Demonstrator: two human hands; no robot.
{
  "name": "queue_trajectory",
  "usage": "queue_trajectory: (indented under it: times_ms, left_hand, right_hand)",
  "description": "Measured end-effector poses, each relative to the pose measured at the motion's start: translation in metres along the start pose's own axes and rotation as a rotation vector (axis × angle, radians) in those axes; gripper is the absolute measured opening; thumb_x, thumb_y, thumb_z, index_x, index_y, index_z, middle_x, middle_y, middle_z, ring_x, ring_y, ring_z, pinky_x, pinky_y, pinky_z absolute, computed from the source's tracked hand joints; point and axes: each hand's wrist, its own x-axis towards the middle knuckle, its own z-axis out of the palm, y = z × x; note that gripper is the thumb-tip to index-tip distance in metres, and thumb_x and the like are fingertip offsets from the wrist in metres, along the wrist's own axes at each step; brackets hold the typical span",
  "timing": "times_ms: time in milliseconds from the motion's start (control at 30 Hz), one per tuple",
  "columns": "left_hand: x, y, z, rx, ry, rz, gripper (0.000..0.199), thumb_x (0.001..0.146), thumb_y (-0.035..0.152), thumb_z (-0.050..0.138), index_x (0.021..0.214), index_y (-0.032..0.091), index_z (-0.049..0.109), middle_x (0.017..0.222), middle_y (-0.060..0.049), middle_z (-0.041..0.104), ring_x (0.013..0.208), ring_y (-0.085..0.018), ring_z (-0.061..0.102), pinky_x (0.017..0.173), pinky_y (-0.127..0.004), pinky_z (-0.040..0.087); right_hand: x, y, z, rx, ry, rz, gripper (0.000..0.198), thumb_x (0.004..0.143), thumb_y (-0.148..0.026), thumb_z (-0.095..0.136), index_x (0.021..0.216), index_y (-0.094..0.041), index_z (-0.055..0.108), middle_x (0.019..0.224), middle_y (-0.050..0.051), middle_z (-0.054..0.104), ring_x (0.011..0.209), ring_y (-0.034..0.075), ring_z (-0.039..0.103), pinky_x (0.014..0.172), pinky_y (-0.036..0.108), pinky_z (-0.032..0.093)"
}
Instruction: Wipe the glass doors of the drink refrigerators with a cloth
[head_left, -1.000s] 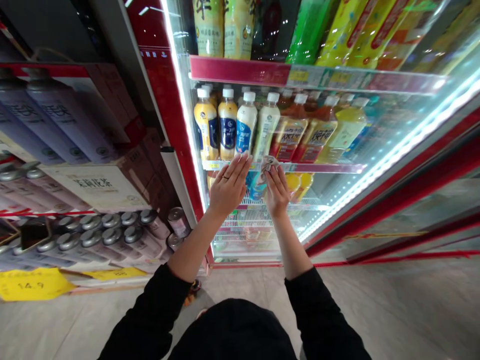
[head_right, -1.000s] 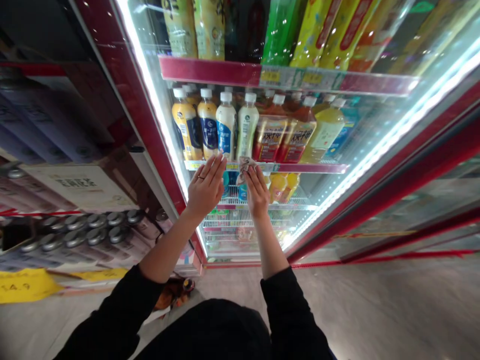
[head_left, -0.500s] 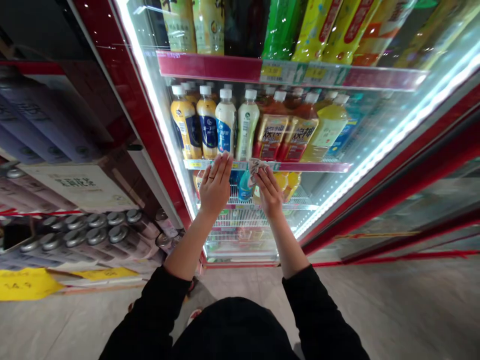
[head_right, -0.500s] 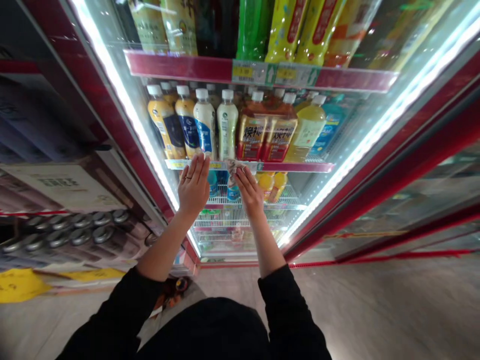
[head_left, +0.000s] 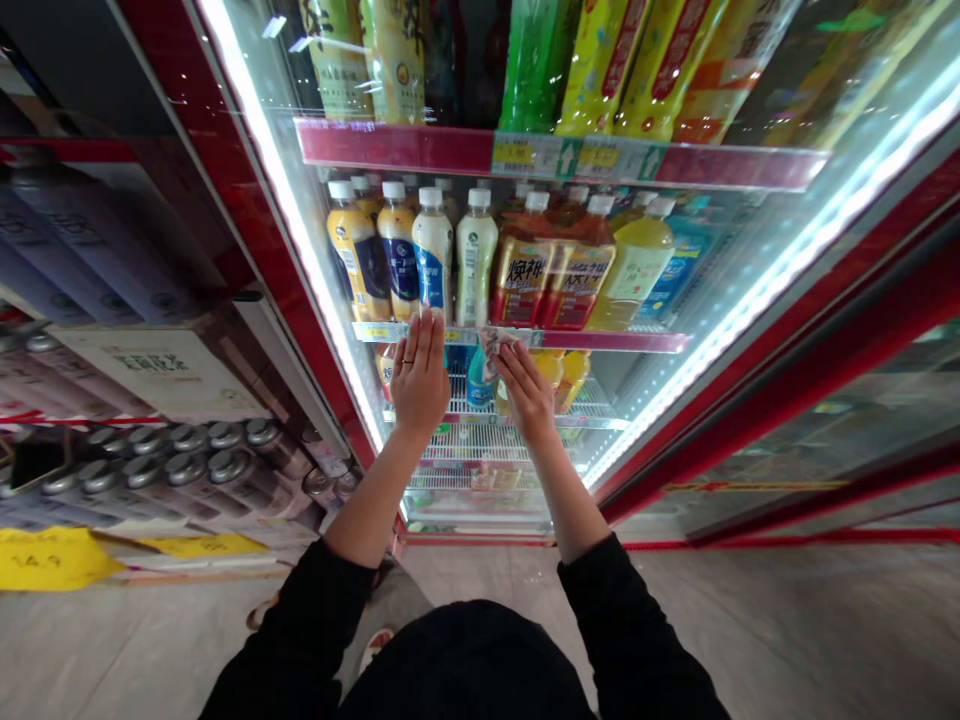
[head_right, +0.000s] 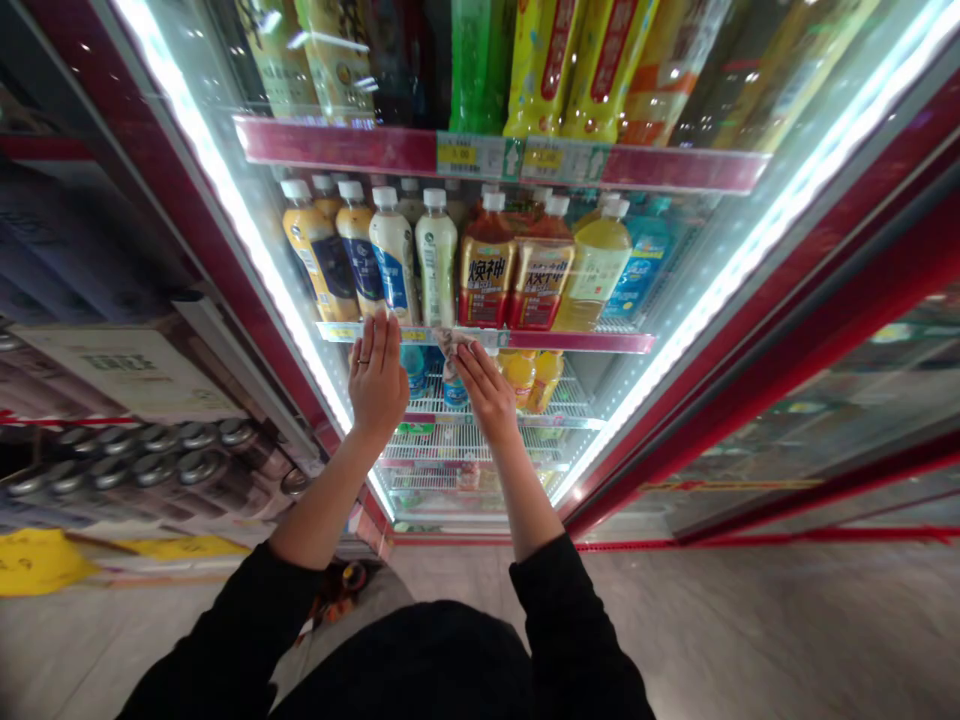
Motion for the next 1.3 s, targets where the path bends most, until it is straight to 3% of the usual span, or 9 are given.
queue_trajectory:
  times_ms: [133, 233, 467, 567, 667, 867, 1000, 1167, 1300]
  left_hand:
    - [-0.002, 0.021, 0.007, -0.006, 0.055, 0.028, 0.08, 0.104, 0.004, 0.041, 0.18, 0.021, 0.023, 0.181, -0.01, 0.038, 0.171, -0.022, 0.03, 0.143, -0.047, 0.028]
    - [-0.001, 0.045, 0.013, -0.05, 0.007, 0.069, 0.077, 0.106, 0.006, 0.041, 0.18, 0.024, 0.024, 0.181, -0.007, 0.04, 0.171, -0.021, 0.03, 0.144, -0.045, 0.027]
    - [0.006, 0.085, 0.03, -0.103, -0.065, 0.096, 0.074, 0.11, 0.009, 0.036, 0.18, 0.02, 0.018, 0.183, -0.008, 0.035, 0.172, -0.021, 0.026, 0.144, -0.043, 0.025]
    - [0.004, 0.091, 0.036, -0.114, -0.092, 0.15, 0.074, 0.11, 0.009, 0.035, 0.181, 0.021, 0.016, 0.183, -0.008, 0.036, 0.172, -0.019, 0.026, 0.144, -0.041, 0.026]
    - [0.001, 0.095, 0.041, -0.121, -0.129, 0.159, 0.078, 0.109, 0.007, 0.035, 0.181, 0.023, 0.01, 0.183, -0.007, 0.034, 0.172, -0.02, 0.026, 0.143, -0.043, 0.028]
    - [0.0, 0.094, 0.047, -0.036, -0.124, 0.139, 0.075, 0.109, 0.005, 0.032, 0.18, 0.022, 0.016, 0.182, -0.008, 0.037, 0.171, -0.019, 0.029, 0.143, -0.043, 0.03]
    - [0.001, 0.091, 0.046, -0.034, -0.138, 0.132, 0.073, 0.108, 0.006, 0.034, 0.179, 0.021, 0.024, 0.181, -0.007, 0.039, 0.171, -0.019, 0.029, 0.143, -0.043, 0.029]
    - [0.002, 0.09, 0.046, -0.014, -0.138, 0.123, 0.071, 0.108, 0.005, 0.032, 0.177, 0.02, 0.031, 0.181, -0.007, 0.04, 0.171, -0.019, 0.029, 0.143, -0.042, 0.029]
    - [-0.001, 0.095, 0.05, -0.028, -0.107, 0.109, 0.075, 0.107, 0.003, 0.032, 0.179, 0.02, 0.024, 0.181, -0.008, 0.038, 0.171, -0.02, 0.027, 0.143, -0.045, 0.03]
  right_hand:
    - [-0.008, 0.019, -0.014, -0.064, 0.156, 0.038, 0.054, 0.114, -0.013, 0.051, 0.166, -0.027, 0.054, 0.159, 0.005, 0.069, 0.161, 0.026, 0.05, 0.132, 0.048, 0.053]
    - [0.006, 0.023, -0.008, -0.122, 0.247, 0.102, 0.053, 0.114, -0.016, 0.05, 0.165, -0.028, 0.055, 0.159, 0.005, 0.069, 0.161, 0.028, 0.049, 0.13, 0.054, 0.055]
    - [0.013, 0.028, -0.013, -0.021, 0.097, 0.025, 0.053, 0.116, -0.017, 0.046, 0.167, -0.028, 0.052, 0.162, 0.003, 0.067, 0.164, 0.024, 0.045, 0.134, 0.047, 0.051]
    - [-0.009, 0.044, -0.035, -0.023, 0.026, -0.02, 0.053, 0.116, -0.017, 0.047, 0.167, -0.03, 0.053, 0.162, 0.001, 0.066, 0.163, 0.022, 0.048, 0.133, 0.044, 0.053]
    - [-0.023, 0.063, -0.052, -0.06, 0.101, 0.046, 0.053, 0.115, -0.015, 0.046, 0.165, -0.031, 0.055, 0.16, 0.001, 0.069, 0.162, 0.023, 0.049, 0.133, 0.046, 0.052]
    - [0.001, 0.065, -0.042, -0.125, 0.231, 0.188, 0.052, 0.116, -0.019, 0.039, 0.165, -0.028, 0.057, 0.163, 0.005, 0.066, 0.166, 0.027, 0.041, 0.133, 0.055, 0.051]
    - [0.006, 0.052, -0.038, -0.097, 0.142, 0.107, 0.048, 0.118, -0.023, 0.037, 0.158, -0.024, 0.064, 0.157, 0.005, 0.071, 0.165, 0.023, 0.045, 0.134, 0.049, 0.051]
    - [-0.025, 0.068, -0.066, -0.014, -0.056, 0.048, 0.046, 0.118, -0.022, 0.039, 0.155, -0.023, 0.067, 0.16, 0.005, 0.069, 0.163, 0.022, 0.046, 0.134, 0.044, 0.049]
    - [-0.032, 0.088, -0.076, -0.012, 0.017, 0.153, 0.048, 0.117, -0.021, 0.041, 0.158, -0.029, 0.064, 0.159, 0.004, 0.069, 0.163, 0.025, 0.047, 0.135, 0.052, 0.048]
